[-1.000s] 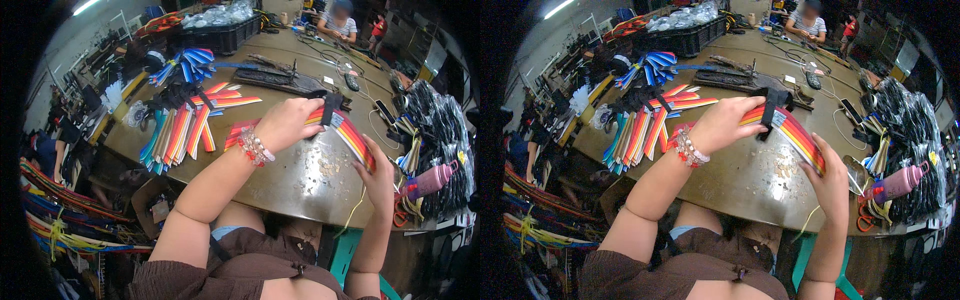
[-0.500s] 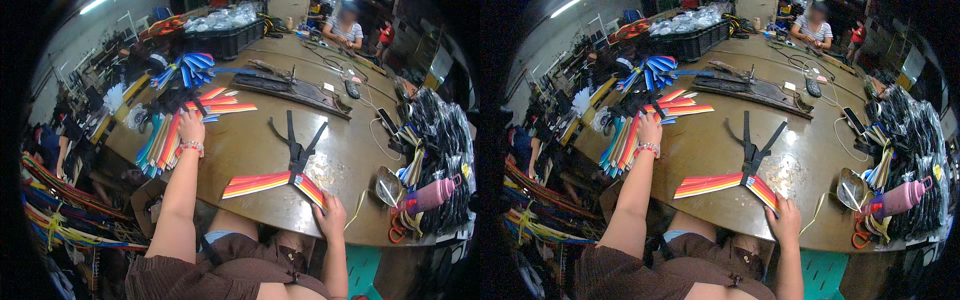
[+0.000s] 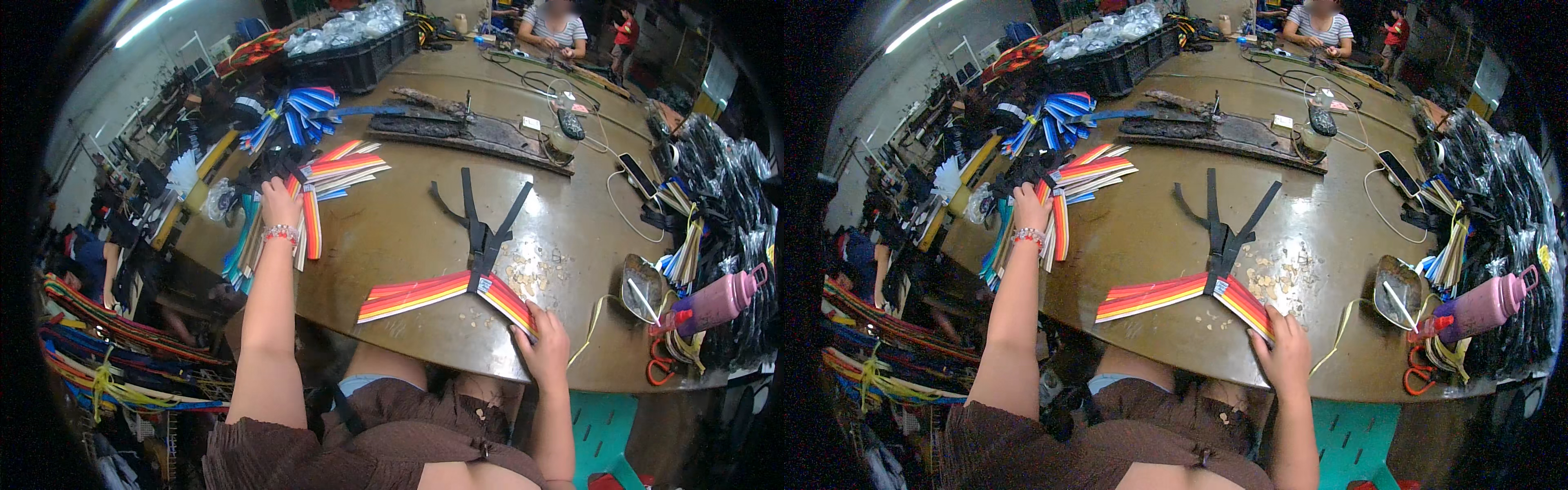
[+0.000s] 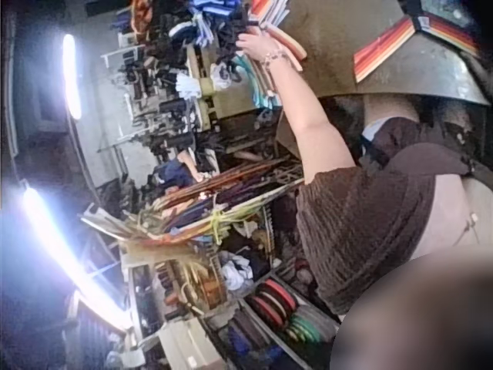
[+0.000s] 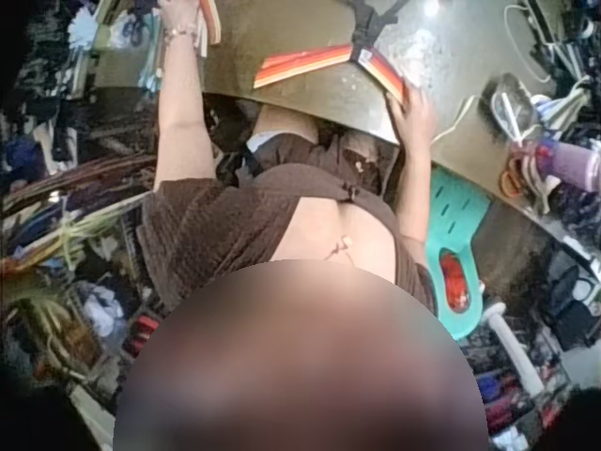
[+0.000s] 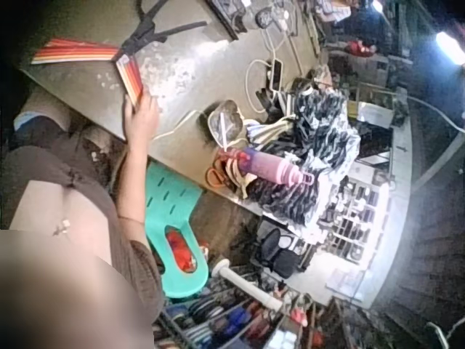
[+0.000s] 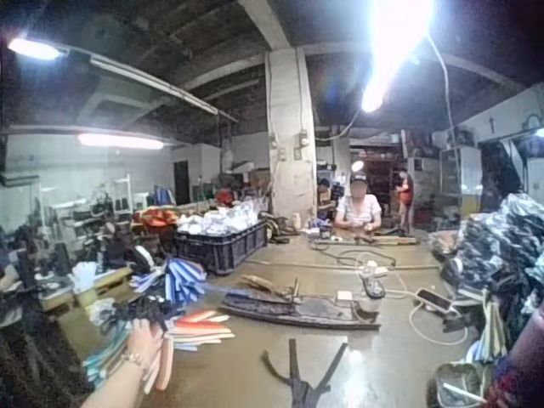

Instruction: The person assembles a decorative bow by attaching colored ribbons to a black plastic frame using a white marker-like tool. They then gather multiple completed bows and tie them together with a yellow string.

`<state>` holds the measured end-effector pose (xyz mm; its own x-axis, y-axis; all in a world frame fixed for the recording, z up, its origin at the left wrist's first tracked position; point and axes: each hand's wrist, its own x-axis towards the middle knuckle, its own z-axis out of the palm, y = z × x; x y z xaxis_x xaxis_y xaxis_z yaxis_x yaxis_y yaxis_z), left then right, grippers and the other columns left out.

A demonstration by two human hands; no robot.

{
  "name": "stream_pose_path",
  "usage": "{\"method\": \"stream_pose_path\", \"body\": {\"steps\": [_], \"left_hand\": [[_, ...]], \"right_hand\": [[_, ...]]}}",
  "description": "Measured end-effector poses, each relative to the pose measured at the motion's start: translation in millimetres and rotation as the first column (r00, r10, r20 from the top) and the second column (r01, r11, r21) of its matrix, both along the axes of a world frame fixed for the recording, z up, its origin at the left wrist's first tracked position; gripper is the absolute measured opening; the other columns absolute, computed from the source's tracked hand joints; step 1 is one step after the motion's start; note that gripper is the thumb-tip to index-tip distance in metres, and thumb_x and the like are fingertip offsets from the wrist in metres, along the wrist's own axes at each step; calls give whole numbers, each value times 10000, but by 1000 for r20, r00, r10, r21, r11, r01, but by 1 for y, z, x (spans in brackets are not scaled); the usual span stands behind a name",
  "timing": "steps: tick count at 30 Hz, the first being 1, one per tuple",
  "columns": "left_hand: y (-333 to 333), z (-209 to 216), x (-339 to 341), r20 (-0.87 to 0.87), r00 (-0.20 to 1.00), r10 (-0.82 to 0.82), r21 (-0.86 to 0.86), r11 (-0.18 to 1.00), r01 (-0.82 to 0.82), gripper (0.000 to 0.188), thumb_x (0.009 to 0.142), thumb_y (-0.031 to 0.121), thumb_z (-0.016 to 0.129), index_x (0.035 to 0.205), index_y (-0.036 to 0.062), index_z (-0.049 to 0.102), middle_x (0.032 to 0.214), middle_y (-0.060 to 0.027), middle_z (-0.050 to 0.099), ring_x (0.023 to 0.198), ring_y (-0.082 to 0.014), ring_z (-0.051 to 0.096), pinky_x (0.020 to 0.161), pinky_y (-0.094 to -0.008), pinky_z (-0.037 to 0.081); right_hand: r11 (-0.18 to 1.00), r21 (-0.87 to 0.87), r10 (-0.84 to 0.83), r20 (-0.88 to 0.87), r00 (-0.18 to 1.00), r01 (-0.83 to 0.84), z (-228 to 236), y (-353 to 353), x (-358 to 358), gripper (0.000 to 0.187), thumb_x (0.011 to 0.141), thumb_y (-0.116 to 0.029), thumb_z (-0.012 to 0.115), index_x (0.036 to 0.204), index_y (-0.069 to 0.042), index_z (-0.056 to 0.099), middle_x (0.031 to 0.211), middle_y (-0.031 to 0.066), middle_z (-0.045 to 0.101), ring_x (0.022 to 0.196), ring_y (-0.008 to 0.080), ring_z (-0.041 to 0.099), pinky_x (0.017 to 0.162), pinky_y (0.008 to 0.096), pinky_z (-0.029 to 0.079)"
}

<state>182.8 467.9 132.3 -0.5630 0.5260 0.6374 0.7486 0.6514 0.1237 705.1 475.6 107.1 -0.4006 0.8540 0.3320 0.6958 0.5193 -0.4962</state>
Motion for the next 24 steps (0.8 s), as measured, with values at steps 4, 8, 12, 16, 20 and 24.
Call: {"method": "stream_pose_path", "body": {"steps": [4,8,12,16,20,24], "left_hand": [[5,29,-2,-26,1000,-13,-59,998,11,454,721,276,731,1033,42,498,1032,-180,578,948,-387,574,802,-476,481],[21,43,2,254,967,-30,54,998,17,477,768,312,689,1034,-10,458,992,-272,626,861,-454,618,763,-509,503],[30,5,23,205,955,213,-124,974,-191,624,710,395,762,1088,25,430,1086,-194,549,979,-410,598,784,-512,515],[28,-15,27,-8,951,309,7,951,-309,653,658,434,797,1062,45,462,1073,-123,514,1064,-344,538,821,-478,480],[15,-1,20,88,946,311,-108,947,-301,604,674,406,791,1059,46,497,1080,-133,529,1087,-321,524,814,-468,473],[7,26,10,83,985,152,-14,988,-151,508,738,335,741,1057,16,506,1072,-181,538,995,-384,560,800,-499,480]], "right_hand": [[998,55,-4,-13,1000,5,-1,1,1,469,734,-223,739,1147,-54,593,874,147,575,814,327,581,716,395,471],[999,41,-6,-25,1000,7,-1,1,1,472,741,-232,729,1153,-50,586,847,135,563,795,317,574,695,397,467],[1000,24,6,-21,1000,-5,0,0,1,471,739,-230,732,1149,-50,588,852,136,570,787,318,576,694,396,467],[998,59,11,-22,1000,-10,-1,1,2,469,736,-236,734,1144,-54,592,850,134,572,789,315,578,698,398,468],[999,35,8,-41,999,-6,-2,1,4,465,740,-239,730,1143,-54,592,850,134,571,795,312,576,704,399,467],[1000,27,13,-38,999,-12,-4,1,4,462,743,-240,730,1143,-53,593,859,133,571,801,312,573,712,397,467]]}}
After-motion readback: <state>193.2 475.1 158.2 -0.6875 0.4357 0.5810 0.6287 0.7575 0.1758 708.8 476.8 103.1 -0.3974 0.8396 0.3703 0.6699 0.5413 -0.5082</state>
